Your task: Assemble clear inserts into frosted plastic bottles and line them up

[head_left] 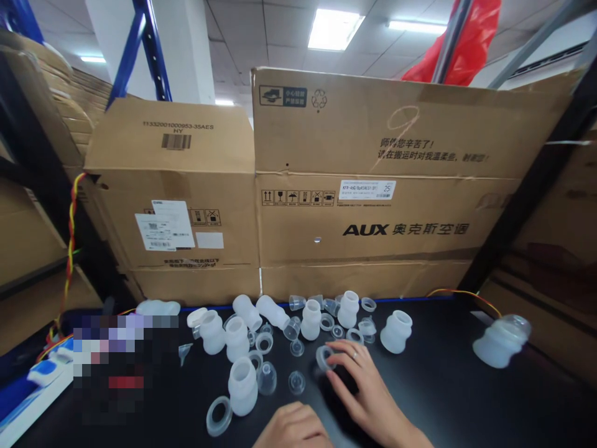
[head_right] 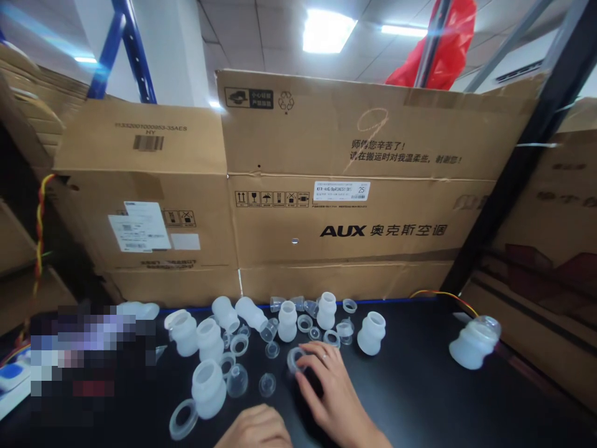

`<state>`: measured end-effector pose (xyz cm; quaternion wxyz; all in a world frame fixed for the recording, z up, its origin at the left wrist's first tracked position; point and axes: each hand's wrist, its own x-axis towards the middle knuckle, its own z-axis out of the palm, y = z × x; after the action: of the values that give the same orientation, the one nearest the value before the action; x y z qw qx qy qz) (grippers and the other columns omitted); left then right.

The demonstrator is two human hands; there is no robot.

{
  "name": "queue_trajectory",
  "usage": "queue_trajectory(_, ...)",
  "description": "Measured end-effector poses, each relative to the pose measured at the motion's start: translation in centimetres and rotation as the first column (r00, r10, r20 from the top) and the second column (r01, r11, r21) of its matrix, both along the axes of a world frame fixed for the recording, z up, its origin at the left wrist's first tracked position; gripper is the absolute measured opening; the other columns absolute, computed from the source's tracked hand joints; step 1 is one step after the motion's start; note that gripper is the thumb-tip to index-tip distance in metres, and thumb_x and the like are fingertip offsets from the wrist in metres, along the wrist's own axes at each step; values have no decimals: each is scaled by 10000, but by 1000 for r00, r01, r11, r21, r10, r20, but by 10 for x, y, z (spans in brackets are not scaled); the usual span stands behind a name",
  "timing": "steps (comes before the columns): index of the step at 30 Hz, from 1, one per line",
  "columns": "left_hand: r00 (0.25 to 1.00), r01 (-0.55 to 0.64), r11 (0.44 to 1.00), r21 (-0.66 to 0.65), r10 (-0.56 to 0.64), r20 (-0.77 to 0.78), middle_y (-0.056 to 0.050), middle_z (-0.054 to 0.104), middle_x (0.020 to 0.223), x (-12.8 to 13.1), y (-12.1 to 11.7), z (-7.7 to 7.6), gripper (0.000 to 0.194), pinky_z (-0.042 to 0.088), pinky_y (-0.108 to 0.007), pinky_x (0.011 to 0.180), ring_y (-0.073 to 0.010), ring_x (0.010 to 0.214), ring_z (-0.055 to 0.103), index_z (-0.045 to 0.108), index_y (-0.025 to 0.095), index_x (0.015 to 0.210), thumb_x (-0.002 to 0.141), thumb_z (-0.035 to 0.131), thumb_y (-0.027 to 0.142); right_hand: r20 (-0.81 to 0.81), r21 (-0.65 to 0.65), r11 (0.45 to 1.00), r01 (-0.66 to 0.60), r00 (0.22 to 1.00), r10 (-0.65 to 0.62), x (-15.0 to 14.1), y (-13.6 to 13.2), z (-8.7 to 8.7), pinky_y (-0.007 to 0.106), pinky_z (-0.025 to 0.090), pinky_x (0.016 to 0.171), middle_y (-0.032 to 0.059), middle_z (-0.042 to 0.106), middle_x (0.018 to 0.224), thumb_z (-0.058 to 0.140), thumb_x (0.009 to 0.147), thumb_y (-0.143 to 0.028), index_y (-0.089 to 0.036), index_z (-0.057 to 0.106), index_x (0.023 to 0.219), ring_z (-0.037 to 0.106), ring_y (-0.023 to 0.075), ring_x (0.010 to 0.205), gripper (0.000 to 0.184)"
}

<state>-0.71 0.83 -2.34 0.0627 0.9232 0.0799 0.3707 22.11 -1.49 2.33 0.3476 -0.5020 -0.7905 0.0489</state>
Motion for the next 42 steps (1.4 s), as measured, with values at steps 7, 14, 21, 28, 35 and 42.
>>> queue_trajectory(7,996,-55,998,-10,55,67,47,717,600,-1,-12,28,514,410,-274,555,-116,547,651,714,249,804,1122,336,391,-196,-148,987,-66,980,36,-58,4,5,463,456,1087,86,642,1300,662,921,-245,-242,354,1543,539,278,1199,694)
queue_trajectory(14,880,-469,880,-77,473,50,38,796,712,-14,-21,55,193,450,-287,522,-159,535,740,718,244,1029,963,548,179,-146,-302,951,-59,989,15,-56,7,5,450,414,1074,67,676,1239,648,841,-196,-242,252,1647,516,278,1120,900)
queue_trajectory(21,737,-675,735,-55,674,-37,78,777,691,-13,-15,54,158,454,-309,485,-176,548,755,697,269,922,939,592,152,-139,-299,948,-110,988,70,-57,-10,9,391,426,1052,44,661,1210,645,779,-168,-252,234,1653,512,251,1090,969)
queue_trajectory(28,793,-607,794,21,604,81,60,703,641,-15,-19,60,274,415,-320,552,-169,532,690,622,254,844,1003,454,107,-118,-267,958,-101,990,72,-62,-15,-1,401,455,1013,61,675,1137,638,749,-130,-201,309,1625,534,250,1053,938)
queue_trajectory(35,784,-604,796,-33,601,154,55,679,649,-15,-16,68,245,424,-280,561,-140,536,670,608,244,853,986,475,87,-237,-281,932,-230,957,165,-60,-16,20,427,414,1124,43,642,1108,661,826,-183,-219,682,1148,570,212,1067,325)
queue_trajectory(42,785,-535,802,-265,588,195,55,687,627,-15,-16,73,221,442,-213,505,-114,525,683,609,236,855,1017,478,160,-639,-243,912,-331,762,106,-62,-18,-5,390,478,1088,88,635,1292,690,944,-448,-244,601,1321,603,239,1203,438)
